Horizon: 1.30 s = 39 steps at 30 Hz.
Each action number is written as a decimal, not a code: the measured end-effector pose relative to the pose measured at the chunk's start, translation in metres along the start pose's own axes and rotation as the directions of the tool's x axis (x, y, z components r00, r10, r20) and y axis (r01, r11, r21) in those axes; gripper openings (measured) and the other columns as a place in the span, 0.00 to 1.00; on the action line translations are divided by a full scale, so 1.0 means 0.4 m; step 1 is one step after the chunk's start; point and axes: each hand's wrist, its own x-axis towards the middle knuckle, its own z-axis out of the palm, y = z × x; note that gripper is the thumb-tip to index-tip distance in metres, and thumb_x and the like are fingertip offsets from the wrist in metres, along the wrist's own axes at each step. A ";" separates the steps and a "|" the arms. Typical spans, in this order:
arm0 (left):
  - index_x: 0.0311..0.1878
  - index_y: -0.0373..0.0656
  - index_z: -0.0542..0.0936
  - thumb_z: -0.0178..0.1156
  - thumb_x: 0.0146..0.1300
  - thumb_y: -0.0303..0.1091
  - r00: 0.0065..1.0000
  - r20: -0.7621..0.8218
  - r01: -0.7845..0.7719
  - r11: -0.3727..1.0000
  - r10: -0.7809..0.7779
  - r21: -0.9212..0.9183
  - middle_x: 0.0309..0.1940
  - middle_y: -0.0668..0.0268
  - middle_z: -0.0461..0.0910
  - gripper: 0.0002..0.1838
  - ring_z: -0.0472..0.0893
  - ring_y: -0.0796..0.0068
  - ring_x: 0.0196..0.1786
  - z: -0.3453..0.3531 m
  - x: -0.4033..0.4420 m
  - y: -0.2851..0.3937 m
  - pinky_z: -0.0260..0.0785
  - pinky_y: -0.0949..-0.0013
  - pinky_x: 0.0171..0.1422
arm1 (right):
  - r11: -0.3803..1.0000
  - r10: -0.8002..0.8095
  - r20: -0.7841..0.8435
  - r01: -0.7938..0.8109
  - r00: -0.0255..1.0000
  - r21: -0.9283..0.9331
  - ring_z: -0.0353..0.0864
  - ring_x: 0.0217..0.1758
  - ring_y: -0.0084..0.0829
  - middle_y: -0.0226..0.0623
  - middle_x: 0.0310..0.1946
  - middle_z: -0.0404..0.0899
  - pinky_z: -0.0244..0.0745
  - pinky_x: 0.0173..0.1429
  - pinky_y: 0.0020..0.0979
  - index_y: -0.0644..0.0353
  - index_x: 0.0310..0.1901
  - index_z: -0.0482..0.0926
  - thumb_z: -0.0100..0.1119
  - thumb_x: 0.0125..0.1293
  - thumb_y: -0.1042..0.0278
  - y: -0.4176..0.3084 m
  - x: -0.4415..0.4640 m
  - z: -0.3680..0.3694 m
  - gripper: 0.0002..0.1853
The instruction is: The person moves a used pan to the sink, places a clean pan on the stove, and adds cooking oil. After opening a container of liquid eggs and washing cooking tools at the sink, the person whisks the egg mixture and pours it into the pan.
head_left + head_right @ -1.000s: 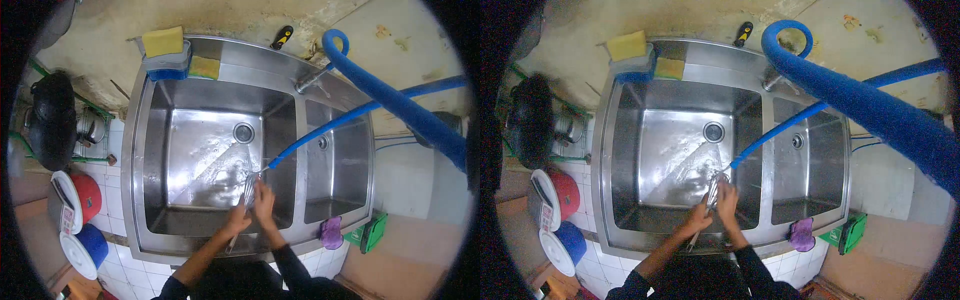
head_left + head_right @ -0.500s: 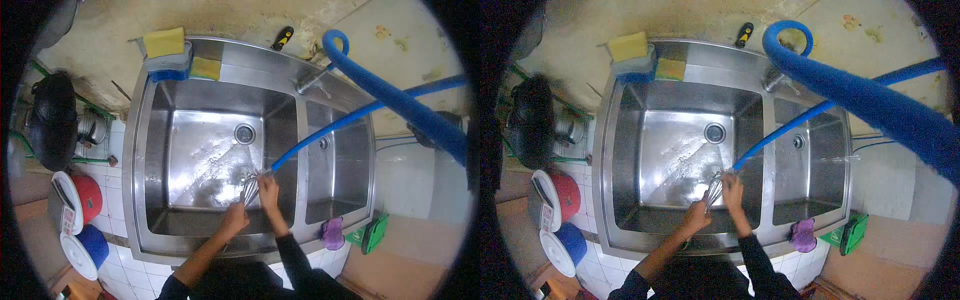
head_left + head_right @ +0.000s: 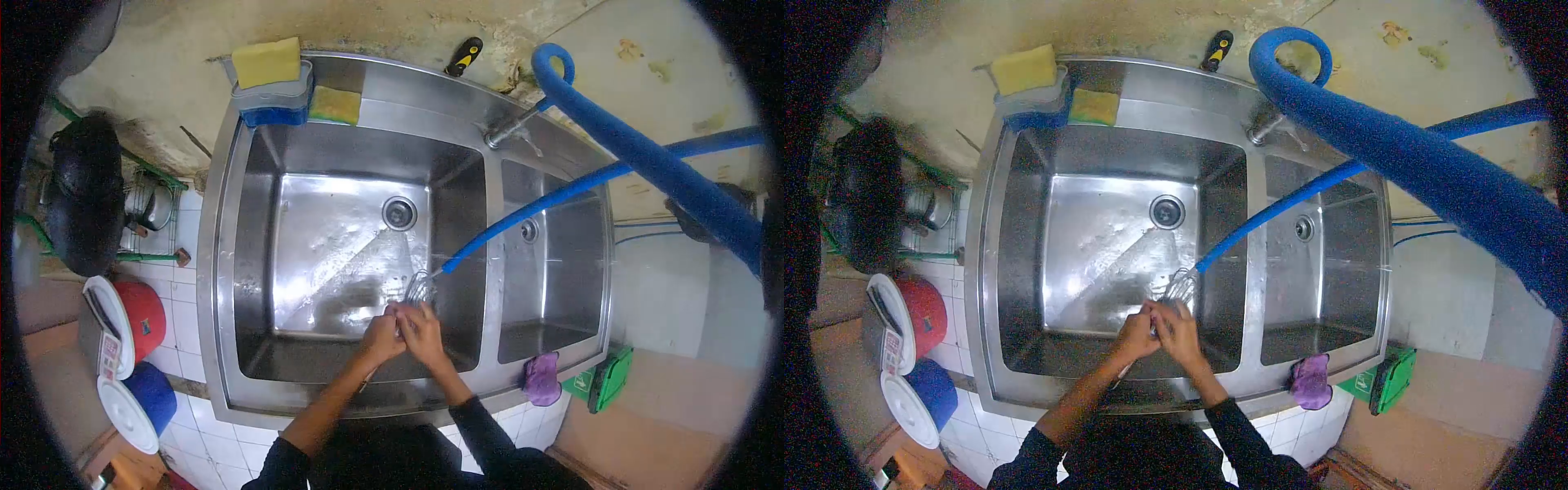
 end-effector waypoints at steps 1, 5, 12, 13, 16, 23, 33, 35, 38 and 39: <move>0.49 0.30 0.67 0.63 0.41 0.30 1.000 -0.002 -0.001 1.000 0.001 -0.002 0.28 0.44 0.77 0.30 0.79 0.47 0.37 0.003 -0.003 0.001 0.71 0.54 0.40 | 0.976 -0.112 0.031 0.116 0.993 -0.184 0.77 0.41 0.43 0.47 0.34 0.78 0.69 0.49 0.34 0.63 0.39 0.80 0.54 0.61 0.69 0.030 0.012 0.021 0.09; 0.43 0.29 0.68 0.64 0.41 0.33 0.996 0.053 0.068 0.990 -0.075 0.124 0.28 0.42 0.76 0.26 0.78 0.45 0.37 -0.013 -0.047 0.021 0.70 0.51 0.42 | 0.920 0.357 0.051 -0.361 0.933 0.154 0.78 0.37 0.46 0.50 0.33 0.78 0.70 0.48 0.40 0.66 0.39 0.79 0.54 0.60 0.68 0.101 0.076 0.027 0.11; 0.39 0.31 0.70 0.61 0.43 0.32 0.997 -0.070 0.025 0.992 -0.016 0.125 0.26 0.44 0.76 0.20 0.77 0.44 0.29 0.004 -0.058 0.030 0.70 0.52 0.36 | 0.960 0.273 0.047 -0.275 0.961 0.055 0.76 0.42 0.46 0.50 0.39 0.78 0.69 0.48 0.42 0.64 0.41 0.79 0.53 0.60 0.71 0.117 0.060 0.035 0.10; 0.39 0.31 0.71 0.61 0.42 0.31 0.996 -0.082 0.040 0.997 -0.035 0.060 0.26 0.44 0.76 0.20 0.77 0.44 0.27 -0.008 -0.051 0.040 0.70 0.52 0.35 | 0.959 0.262 -0.026 -0.257 0.965 0.121 0.77 0.39 0.44 0.50 0.35 0.78 0.70 0.45 0.41 0.64 0.38 0.80 0.54 0.60 0.71 0.089 0.074 0.031 0.08; 0.38 0.31 0.74 0.63 0.43 0.33 1.000 0.009 0.004 0.999 -0.005 0.042 0.27 0.45 0.77 0.19 0.79 0.48 0.33 -0.018 -0.029 0.030 0.70 0.54 0.38 | 0.994 0.043 -0.025 -0.041 0.999 0.099 0.78 0.36 0.41 0.45 0.31 0.79 0.71 0.41 0.39 0.63 0.36 0.81 0.55 0.59 0.71 -0.008 -0.026 0.052 0.07; 0.37 0.32 0.71 0.56 0.57 0.30 0.985 0.081 0.173 0.896 -0.154 -0.408 0.12 0.61 0.72 0.10 0.74 0.74 0.12 -0.005 -0.042 0.045 0.65 0.67 0.15 | 0.922 0.336 -0.046 -0.318 0.941 0.223 0.76 0.43 0.44 0.45 0.37 0.79 0.69 0.48 0.41 0.60 0.44 0.80 0.51 0.64 0.65 0.025 0.044 0.059 0.12; 0.43 0.36 0.72 0.55 0.61 0.32 0.981 0.083 0.196 0.868 -0.178 -0.457 0.14 0.66 0.70 0.11 0.72 0.77 0.11 0.007 -0.085 0.031 0.63 0.70 0.15 | 0.985 0.137 -0.101 -0.126 0.985 0.114 0.76 0.43 0.47 0.48 0.39 0.78 0.68 0.53 0.39 0.60 0.43 0.80 0.50 0.65 0.65 0.051 -0.003 0.062 0.12; 0.42 0.36 0.72 0.55 0.62 0.34 0.984 0.054 0.174 0.850 -0.169 -0.497 0.14 0.67 0.69 0.11 0.70 0.79 0.12 0.004 -0.080 0.031 0.63 0.71 0.15 | 0.991 0.087 -0.051 -0.081 0.995 0.111 0.76 0.42 0.46 0.49 0.38 0.78 0.68 0.54 0.38 0.62 0.41 0.80 0.50 0.65 0.65 -0.028 -0.012 0.044 0.12; 0.42 0.36 0.71 0.54 0.63 0.35 0.968 0.127 0.250 0.811 -0.216 -0.528 0.14 0.68 0.69 0.12 0.69 0.79 0.12 0.010 -0.103 0.031 0.64 0.71 0.16 | 0.914 0.364 -0.013 -0.354 0.931 0.198 0.77 0.44 0.39 0.48 0.40 0.78 0.68 0.53 0.33 0.62 0.42 0.80 0.50 0.65 0.62 0.121 0.069 0.078 0.14; 0.42 0.36 0.71 0.54 0.63 0.35 0.967 0.125 0.254 0.810 -0.221 -0.528 0.14 0.68 0.69 0.12 0.69 0.79 0.12 0.016 -0.118 0.034 0.64 0.71 0.16 | 0.781 0.572 0.069 -0.568 0.818 0.258 0.76 0.44 0.35 0.46 0.41 0.78 0.68 0.52 0.32 0.62 0.43 0.79 0.49 0.65 0.62 0.225 0.084 0.089 0.14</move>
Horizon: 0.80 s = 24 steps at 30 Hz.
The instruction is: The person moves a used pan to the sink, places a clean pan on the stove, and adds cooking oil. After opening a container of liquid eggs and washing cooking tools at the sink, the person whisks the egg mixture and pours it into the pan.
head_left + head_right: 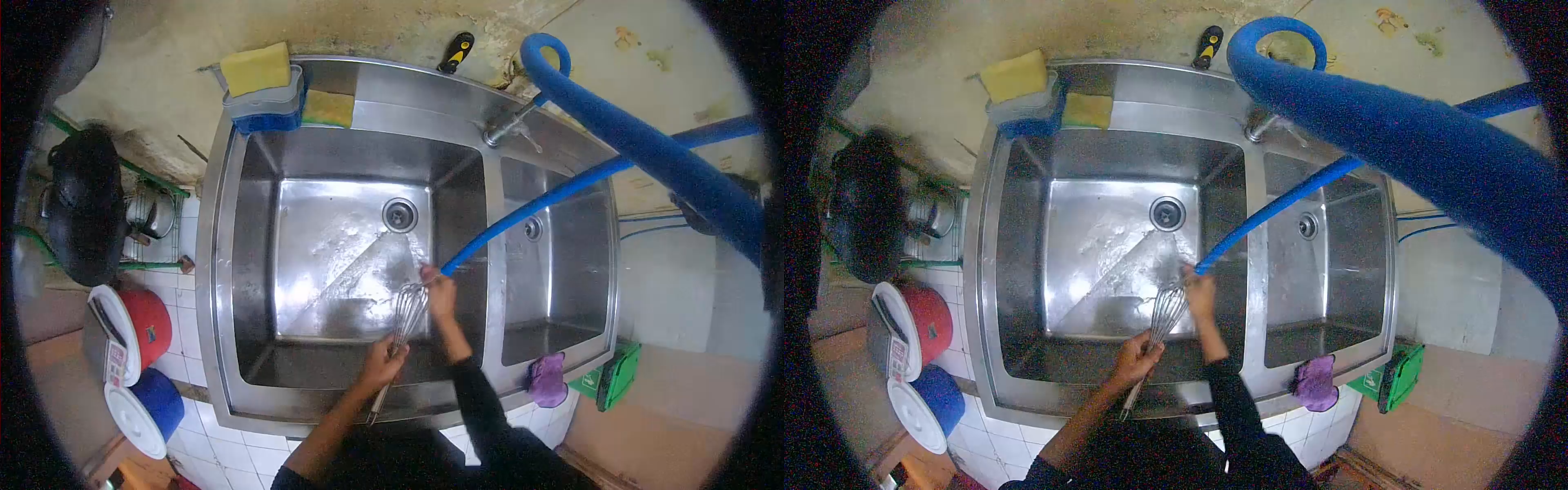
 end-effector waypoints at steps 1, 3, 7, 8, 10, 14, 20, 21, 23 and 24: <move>0.42 0.36 0.70 0.53 0.64 0.36 1.000 0.009 -0.015 1.000 0.015 -0.010 0.15 0.69 0.69 0.12 0.68 0.80 0.13 -0.001 -0.005 0.002 0.64 0.72 0.17 | 0.968 0.240 0.030 -0.241 0.970 0.074 0.76 0.45 0.31 0.44 0.42 0.78 0.68 0.51 0.30 0.63 0.45 0.79 0.49 0.66 0.62 0.048 0.055 -0.016 0.15; 0.42 0.36 0.70 0.53 0.65 0.37 0.999 0.009 -0.033 0.999 0.033 -0.017 0.17 0.69 0.69 0.12 0.68 0.80 0.14 -0.010 0.005 0.016 0.64 0.72 0.17 | 0.958 0.004 -0.233 0.063 0.973 0.280 0.74 0.44 0.26 0.39 0.41 0.78 0.68 0.50 0.29 0.63 0.47 0.77 0.49 0.65 0.62 0.019 0.034 -0.056 0.15; 0.43 0.44 0.68 0.49 0.67 0.42 0.968 0.181 0.225 0.918 -0.172 -0.327 0.22 0.71 0.68 0.12 0.66 0.82 0.16 -0.007 0.039 0.050 0.60 0.75 0.15 | 0.963 -0.268 0.013 0.269 0.963 -0.032 0.74 0.49 0.33 0.46 0.42 0.78 0.67 0.54 0.33 0.60 0.49 0.76 0.51 0.64 0.63 -0.179 -0.200 -0.052 0.15; 0.41 0.45 0.67 0.49 0.67 0.43 0.955 0.220 0.282 0.846 -0.200 -0.452 0.21 0.71 0.67 0.11 0.65 0.82 0.15 -0.009 0.034 0.065 0.58 0.75 0.14 | 0.922 -0.360 0.031 0.361 0.932 -0.142 0.75 0.48 0.38 0.48 0.41 0.77 0.67 0.53 0.36 0.60 0.49 0.77 0.51 0.64 0.64 -0.172 -0.220 -0.037 0.15; 0.32 0.45 0.65 0.47 0.67 0.45 0.949 0.266 0.291 0.800 -0.170 -0.525 0.16 0.71 0.64 0.14 0.62 0.83 0.11 0.000 0.019 0.044 0.54 0.76 0.11 | 0.846 -0.491 -0.021 0.471 0.871 -0.248 0.75 0.44 0.49 0.51 0.39 0.77 0.68 0.51 0.41 0.60 0.48 0.77 0.51 0.64 0.64 -0.147 -0.172 -0.028 0.14; 0.32 0.46 0.65 0.47 0.67 0.46 0.943 0.304 0.303 0.738 -0.138 -0.603 0.15 0.71 0.63 0.15 0.61 0.82 0.09 0.008 0.019 0.028 0.53 0.76 0.09 | 0.983 -0.177 -0.087 0.173 0.980 -0.055 0.76 0.41 0.45 0.50 0.37 0.77 0.69 0.47 0.39 0.62 0.44 0.78 0.50 0.66 0.63 -0.167 -0.098 -0.024 0.13; 0.39 0.51 0.69 0.46 0.67 0.49 0.930 0.299 0.365 0.614 -0.212 -0.700 0.14 0.70 0.64 0.13 0.60 0.81 0.08 0.017 0.003 -0.001 0.52 0.76 0.08 | 0.940 -0.188 0.001 0.180 0.982 -0.289 0.77 0.44 0.48 0.50 0.38 0.78 0.70 0.47 0.38 0.63 0.42 0.78 0.46 0.65 0.66 -0.114 -0.112 0.020 0.13; 0.40 0.51 0.69 0.46 0.67 0.49 0.931 0.315 0.360 0.609 -0.184 -0.707 0.14 0.70 0.64 0.13 0.60 0.81 0.08 0.023 -0.004 0.005 0.52 0.77 0.08 | 0.985 -0.156 0.010 0.156 0.988 -0.075 0.77 0.45 0.45 0.50 0.42 0.78 0.71 0.47 0.37 0.63 0.44 0.78 0.46 0.66 0.64 -0.124 -0.053 0.010 0.14; 0.40 0.51 0.69 0.46 0.67 0.49 0.933 0.329 0.346 0.621 -0.147 -0.704 0.14 0.71 0.64 0.13 0.60 0.81 0.08 0.003 0.007 0.011 0.52 0.77 0.08 | 1.000 -0.015 -0.018 0.015 1.000 -0.026 0.78 0.45 0.43 0.48 0.41 0.79 0.71 0.48 0.35 0.63 0.44 0.78 0.45 0.67 0.62 -0.158 -0.087 -0.001 0.15; 0.41 0.51 0.68 0.45 0.67 0.49 0.919 0.348 0.387 0.605 -0.186 -0.696 0.14 0.71 0.64 0.13 0.60 0.81 0.09 -0.004 0.016 -0.003 0.51 0.77 0.08 | 0.990 -0.138 -0.031 0.139 0.990 0.029 0.79 0.44 0.41 0.49 0.40 0.79 0.71 0.48 0.34 0.64 0.44 0.78 0.45 0.67 0.61 -0.151 -0.142 0.000 0.16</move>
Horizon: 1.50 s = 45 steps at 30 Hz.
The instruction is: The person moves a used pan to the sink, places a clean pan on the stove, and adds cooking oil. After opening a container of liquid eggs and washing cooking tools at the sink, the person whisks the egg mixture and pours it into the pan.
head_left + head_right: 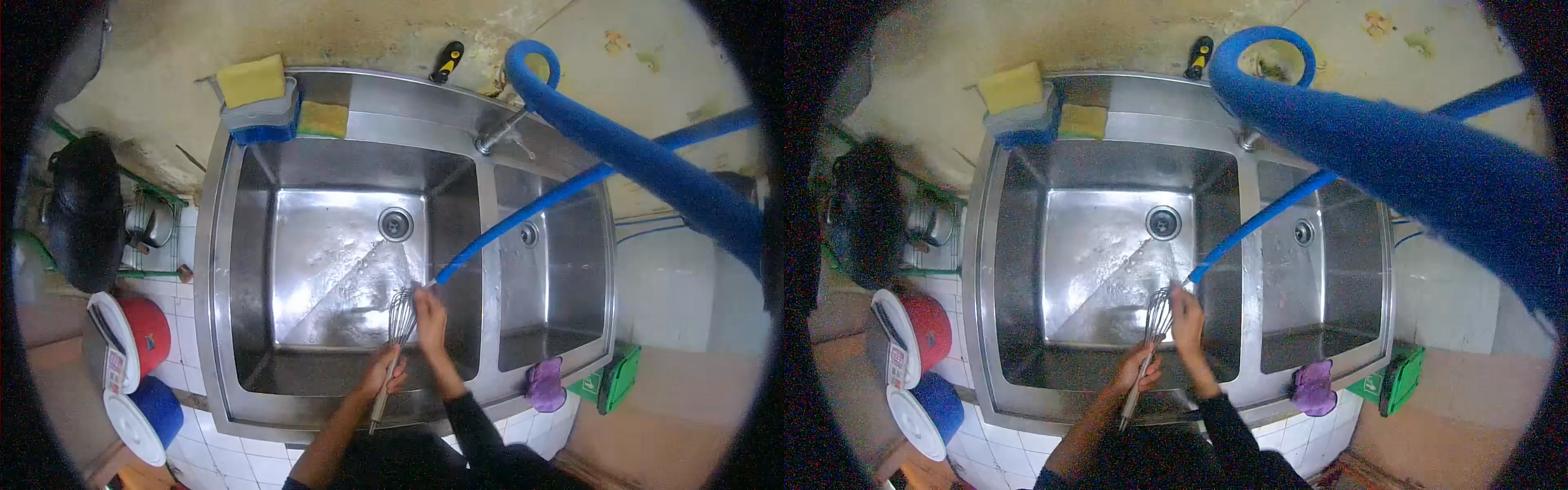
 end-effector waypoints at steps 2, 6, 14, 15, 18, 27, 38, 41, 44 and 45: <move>0.43 0.50 0.69 0.42 0.68 0.50 0.991 -0.129 0.043 0.999 -0.042 0.007 0.14 0.71 0.62 0.15 0.58 0.82 0.09 0.026 -0.006 0.010 0.49 0.78 0.09 | 0.965 -0.239 -0.006 0.237 0.971 -0.109 0.80 0.41 0.38 0.49 0.36 0.80 0.71 0.47 0.32 0.65 0.42 0.79 0.44 0.68 0.59 -0.088 -0.111 0.009 0.18; 0.57 0.52 0.67 0.38 0.69 0.52 0.990 0.114 0.093 0.990 -0.081 -0.108 0.14 0.72 0.59 0.21 0.55 0.83 0.09 0.012 -0.019 -0.019 0.49 0.78 0.10 | 0.979 0.192 0.121 -0.182 0.974 -0.092 0.74 0.33 0.27 0.32 0.35 0.80 0.67 0.41 0.35 0.66 0.43 0.79 0.48 0.67 0.54 0.175 0.101 0.031 0.20; 0.53 0.49 0.68 0.39 0.67 0.57 0.995 -0.017 0.092 0.986 -0.095 -0.137 0.11 0.73 0.57 0.24 0.55 0.83 0.09 -0.009 0.014 -0.005 0.48 0.78 0.10 | 0.991 -0.054 0.104 0.040 0.993 0.129 0.76 0.42 0.28 0.37 0.39 0.80 0.67 0.51 0.27 0.60 0.50 0.77 0.50 0.66 0.58 -0.013 -0.082 0.001 0.18; 0.47 0.48 0.69 0.40 0.66 0.58 0.995 0.021 0.102 0.988 -0.100 -0.116 0.11 0.75 0.56 0.24 0.54 0.84 0.09 -0.024 0.015 -0.007 0.48 0.78 0.10 | 0.988 -0.132 0.146 0.142 0.980 -0.062 0.76 0.42 0.29 0.40 0.39 0.81 0.68 0.51 0.27 0.58 0.51 0.77 0.50 0.66 0.58 -0.057 -0.120 -0.008 0.17; 0.39 0.48 0.72 0.39 0.65 0.62 0.986 0.051 0.161 0.983 -0.157 -0.089 0.09 0.75 0.56 0.25 0.53 0.84 0.07 0.002 -0.017 -0.014 0.47 0.78 0.09 | 0.985 -0.008 0.105 0.026 0.994 -0.169 0.76 0.47 0.36 0.45 0.42 0.79 0.67 0.53 0.31 0.57 0.48 0.78 0.50 0.66 0.59 -0.032 -0.004 -0.018 0.16; 0.31 0.50 0.67 0.43 0.61 0.66 0.978 -0.020 0.208 0.977 -0.209 -0.050 0.08 0.75 0.56 0.26 0.53 0.84 0.07 -0.007 0.002 -0.038 0.44 0.76 0.09 | 0.991 -0.043 0.093 0.054 0.995 -0.120 0.79 0.44 0.34 0.45 0.38 0.81 0.70 0.52 0.35 0.59 0.46 0.80 0.53 0.64 0.64 0.040 -0.006 -0.028 0.13; 0.33 0.49 0.65 0.42 0.62 0.65 0.991 0.051 0.129 0.990 -0.126 -0.049 0.09 0.75 0.56 0.25 0.54 0.84 0.09 0.006 0.028 -0.032 0.46 0.76 0.11 | 0.978 0.205 0.013 -0.205 0.979 -0.028 0.80 0.43 0.31 0.44 0.37 0.81 0.71 0.49 0.29 0.64 0.43 0.80 0.51 0.65 0.62 -0.006 0.047 -0.003 0.15; 0.33 0.49 0.65 0.42 0.62 0.65 0.974 -0.147 0.170 0.985 -0.172 -0.026 0.09 0.75 0.56 0.26 0.54 0.84 0.08 -0.006 0.040 -0.003 0.46 0.76 0.10 | 0.996 -0.086 -0.016 0.087 0.996 0.016 0.79 0.48 0.36 0.46 0.43 0.80 0.70 0.52 0.34 0.65 0.43 0.79 0.51 0.63 0.68 -0.050 -0.111 0.012 0.12; 0.31 0.51 0.68 0.41 0.62 0.65 0.981 -0.010 0.195 0.981 -0.195 -0.026 0.09 0.75 0.55 0.25 0.53 0.83 0.07 -0.023 0.040 -0.037 0.46 0.76 0.08 | 0.990 0.110 0.013 -0.108 0.994 -0.092 0.79 0.45 0.33 0.48 0.43 0.80 0.70 0.51 0.31 0.66 0.44 0.79 0.51 0.64 0.67 -0.005 -0.023 -0.002 0.13; 0.33 0.51 0.66 0.42 0.61 0.65 0.978 0.011 0.209 0.977 -0.209 -0.037 0.09 0.75 0.56 0.25 0.54 0.83 0.07 -0.023 0.041 -0.046 0.47 0.76 0.09 | 0.962 0.263 0.066 -0.256 0.962 -0.099 0.78 0.44 0.31 0.48 0.43 0.80 0.70 0.50 0.31 0.66 0.45 0.79 0.51 0.64 0.66 0.010 0.053 -0.012 0.14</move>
